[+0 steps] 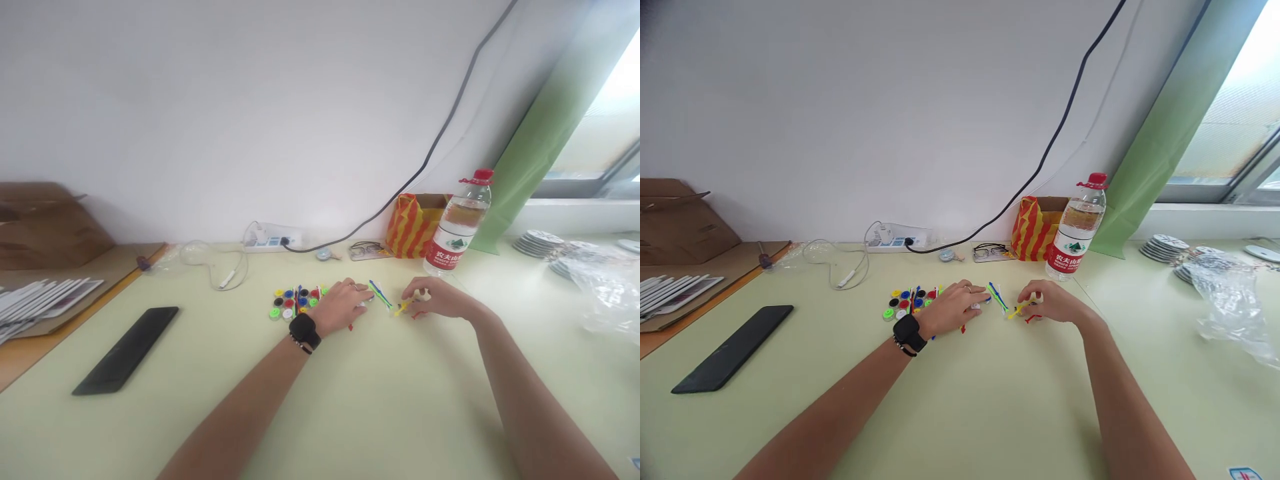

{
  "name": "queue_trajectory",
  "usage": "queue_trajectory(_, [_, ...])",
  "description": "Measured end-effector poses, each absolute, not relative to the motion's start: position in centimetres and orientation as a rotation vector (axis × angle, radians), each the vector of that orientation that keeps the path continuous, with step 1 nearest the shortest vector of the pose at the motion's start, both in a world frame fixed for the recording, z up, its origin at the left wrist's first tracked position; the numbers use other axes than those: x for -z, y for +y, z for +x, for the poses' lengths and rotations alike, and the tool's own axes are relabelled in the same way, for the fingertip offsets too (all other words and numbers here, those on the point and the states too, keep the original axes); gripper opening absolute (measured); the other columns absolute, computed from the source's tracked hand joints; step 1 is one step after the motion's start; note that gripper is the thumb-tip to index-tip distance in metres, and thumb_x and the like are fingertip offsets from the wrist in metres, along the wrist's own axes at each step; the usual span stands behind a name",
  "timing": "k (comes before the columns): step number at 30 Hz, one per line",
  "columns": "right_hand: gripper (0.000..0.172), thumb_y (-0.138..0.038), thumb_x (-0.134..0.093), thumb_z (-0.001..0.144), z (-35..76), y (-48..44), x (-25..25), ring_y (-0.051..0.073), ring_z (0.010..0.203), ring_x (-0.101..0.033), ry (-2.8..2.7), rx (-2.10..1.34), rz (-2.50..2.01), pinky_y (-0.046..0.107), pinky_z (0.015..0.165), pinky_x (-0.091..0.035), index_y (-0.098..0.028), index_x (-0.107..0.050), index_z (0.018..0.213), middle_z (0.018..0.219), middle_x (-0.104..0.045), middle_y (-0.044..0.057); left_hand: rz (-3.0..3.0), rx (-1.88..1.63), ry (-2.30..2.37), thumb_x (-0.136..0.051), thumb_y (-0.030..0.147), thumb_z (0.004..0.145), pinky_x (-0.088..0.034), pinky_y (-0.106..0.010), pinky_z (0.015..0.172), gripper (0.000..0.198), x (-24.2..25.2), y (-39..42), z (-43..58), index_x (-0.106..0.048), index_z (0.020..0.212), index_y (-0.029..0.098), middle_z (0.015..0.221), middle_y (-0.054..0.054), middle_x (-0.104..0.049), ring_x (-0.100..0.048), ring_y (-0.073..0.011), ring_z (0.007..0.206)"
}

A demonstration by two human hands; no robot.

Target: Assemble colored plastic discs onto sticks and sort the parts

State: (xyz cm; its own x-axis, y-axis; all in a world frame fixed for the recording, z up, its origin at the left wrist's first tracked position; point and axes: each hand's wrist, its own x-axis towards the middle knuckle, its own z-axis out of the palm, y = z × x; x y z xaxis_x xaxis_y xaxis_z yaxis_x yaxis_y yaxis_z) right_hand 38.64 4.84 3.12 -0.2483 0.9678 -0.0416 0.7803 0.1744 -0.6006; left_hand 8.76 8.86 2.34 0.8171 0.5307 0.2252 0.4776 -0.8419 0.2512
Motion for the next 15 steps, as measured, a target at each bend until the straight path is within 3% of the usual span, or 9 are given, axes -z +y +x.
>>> queue_trajectory(3, [0.015, -0.035, -0.074, 0.075, 38.2, 4.8, -3.1, 0.022, 0.082, -0.066, -2.088, -0.869, -1.640, 0.029, 0.064, -0.054, -0.026, -0.080, 0.085, 0.094, -0.073, 0.006, 2.841, -0.399, 0.778, -0.057, 0.018, 0.096, -0.043, -0.040, 0.100, 0.031, -2.0, 8.6, 9.0, -0.065, 0.124, 0.025, 0.134, -0.004, -0.067, -0.054, -0.0268, 0.117])
queue_trajectory(6, [0.012, -0.035, -0.073, 0.077, 38.1, 4.6, -3.8, 0.020, 0.077, -0.064, -2.094, -0.818, -1.636, 0.029, 0.064, -0.052, -0.026, -0.079, 0.081, 0.085, -0.073, 0.004, 2.848, -0.408, 0.799, -0.058, 0.020, 0.096, -0.044, -0.041, 0.099, 0.030, -2.0, 8.7, 8.9, -0.065, 0.124, 0.024, 0.136, -0.005, -0.066, -0.054, -0.0273, 0.115])
queue_trajectory(9, [0.022, -0.045, -0.070, 0.083, 38.0, 4.3, -4.7, 0.020, 0.073, -0.063, -1.989, -0.829, -1.598, 0.031, 0.065, -0.049, -0.023, -0.075, 0.083, 0.082, -0.073, 0.004, 2.822, -0.437, 0.815, -0.060, 0.024, 0.095, -0.044, -0.043, 0.101, 0.031, -2.4, 8.8, 8.7, -0.065, 0.126, 0.024, 0.131, -0.006, -0.069, -0.055, -0.0282, 0.116])
queue_trajectory(12, [0.031, -0.052, -0.070, 0.084, 36.8, 4.2, -5.2, 0.021, 0.077, -0.063, -1.766, -0.980, -1.464, 0.031, 0.066, -0.050, -0.021, -0.069, 0.091, 0.087, -0.072, 0.007, 2.711, -0.581, 0.821, -0.062, 0.030, 0.095, -0.045, -0.045, 0.105, 0.039, -3.1, 8.8, 8.7, -0.062, 0.133, 0.025, 0.133, -0.008, -0.067, -0.056, -0.0291, 0.122])
queue_trajectory(15, [0.027, -0.045, -0.072, 0.083, 34.4, 4.3, -5.1, 0.018, 0.073, -0.061, -1.615, -1.110, -1.297, 0.032, 0.069, -0.050, -0.021, -0.064, 0.093, 0.083, -0.070, 0.004, 2.509, -0.809, 0.784, -0.062, 0.035, 0.096, -0.047, -0.042, 0.107, 0.045, -3.8, 8.5, 9.2, -0.059, 0.139, 0.026, 0.138, -0.007, -0.065, -0.059, -0.0274, 0.124])
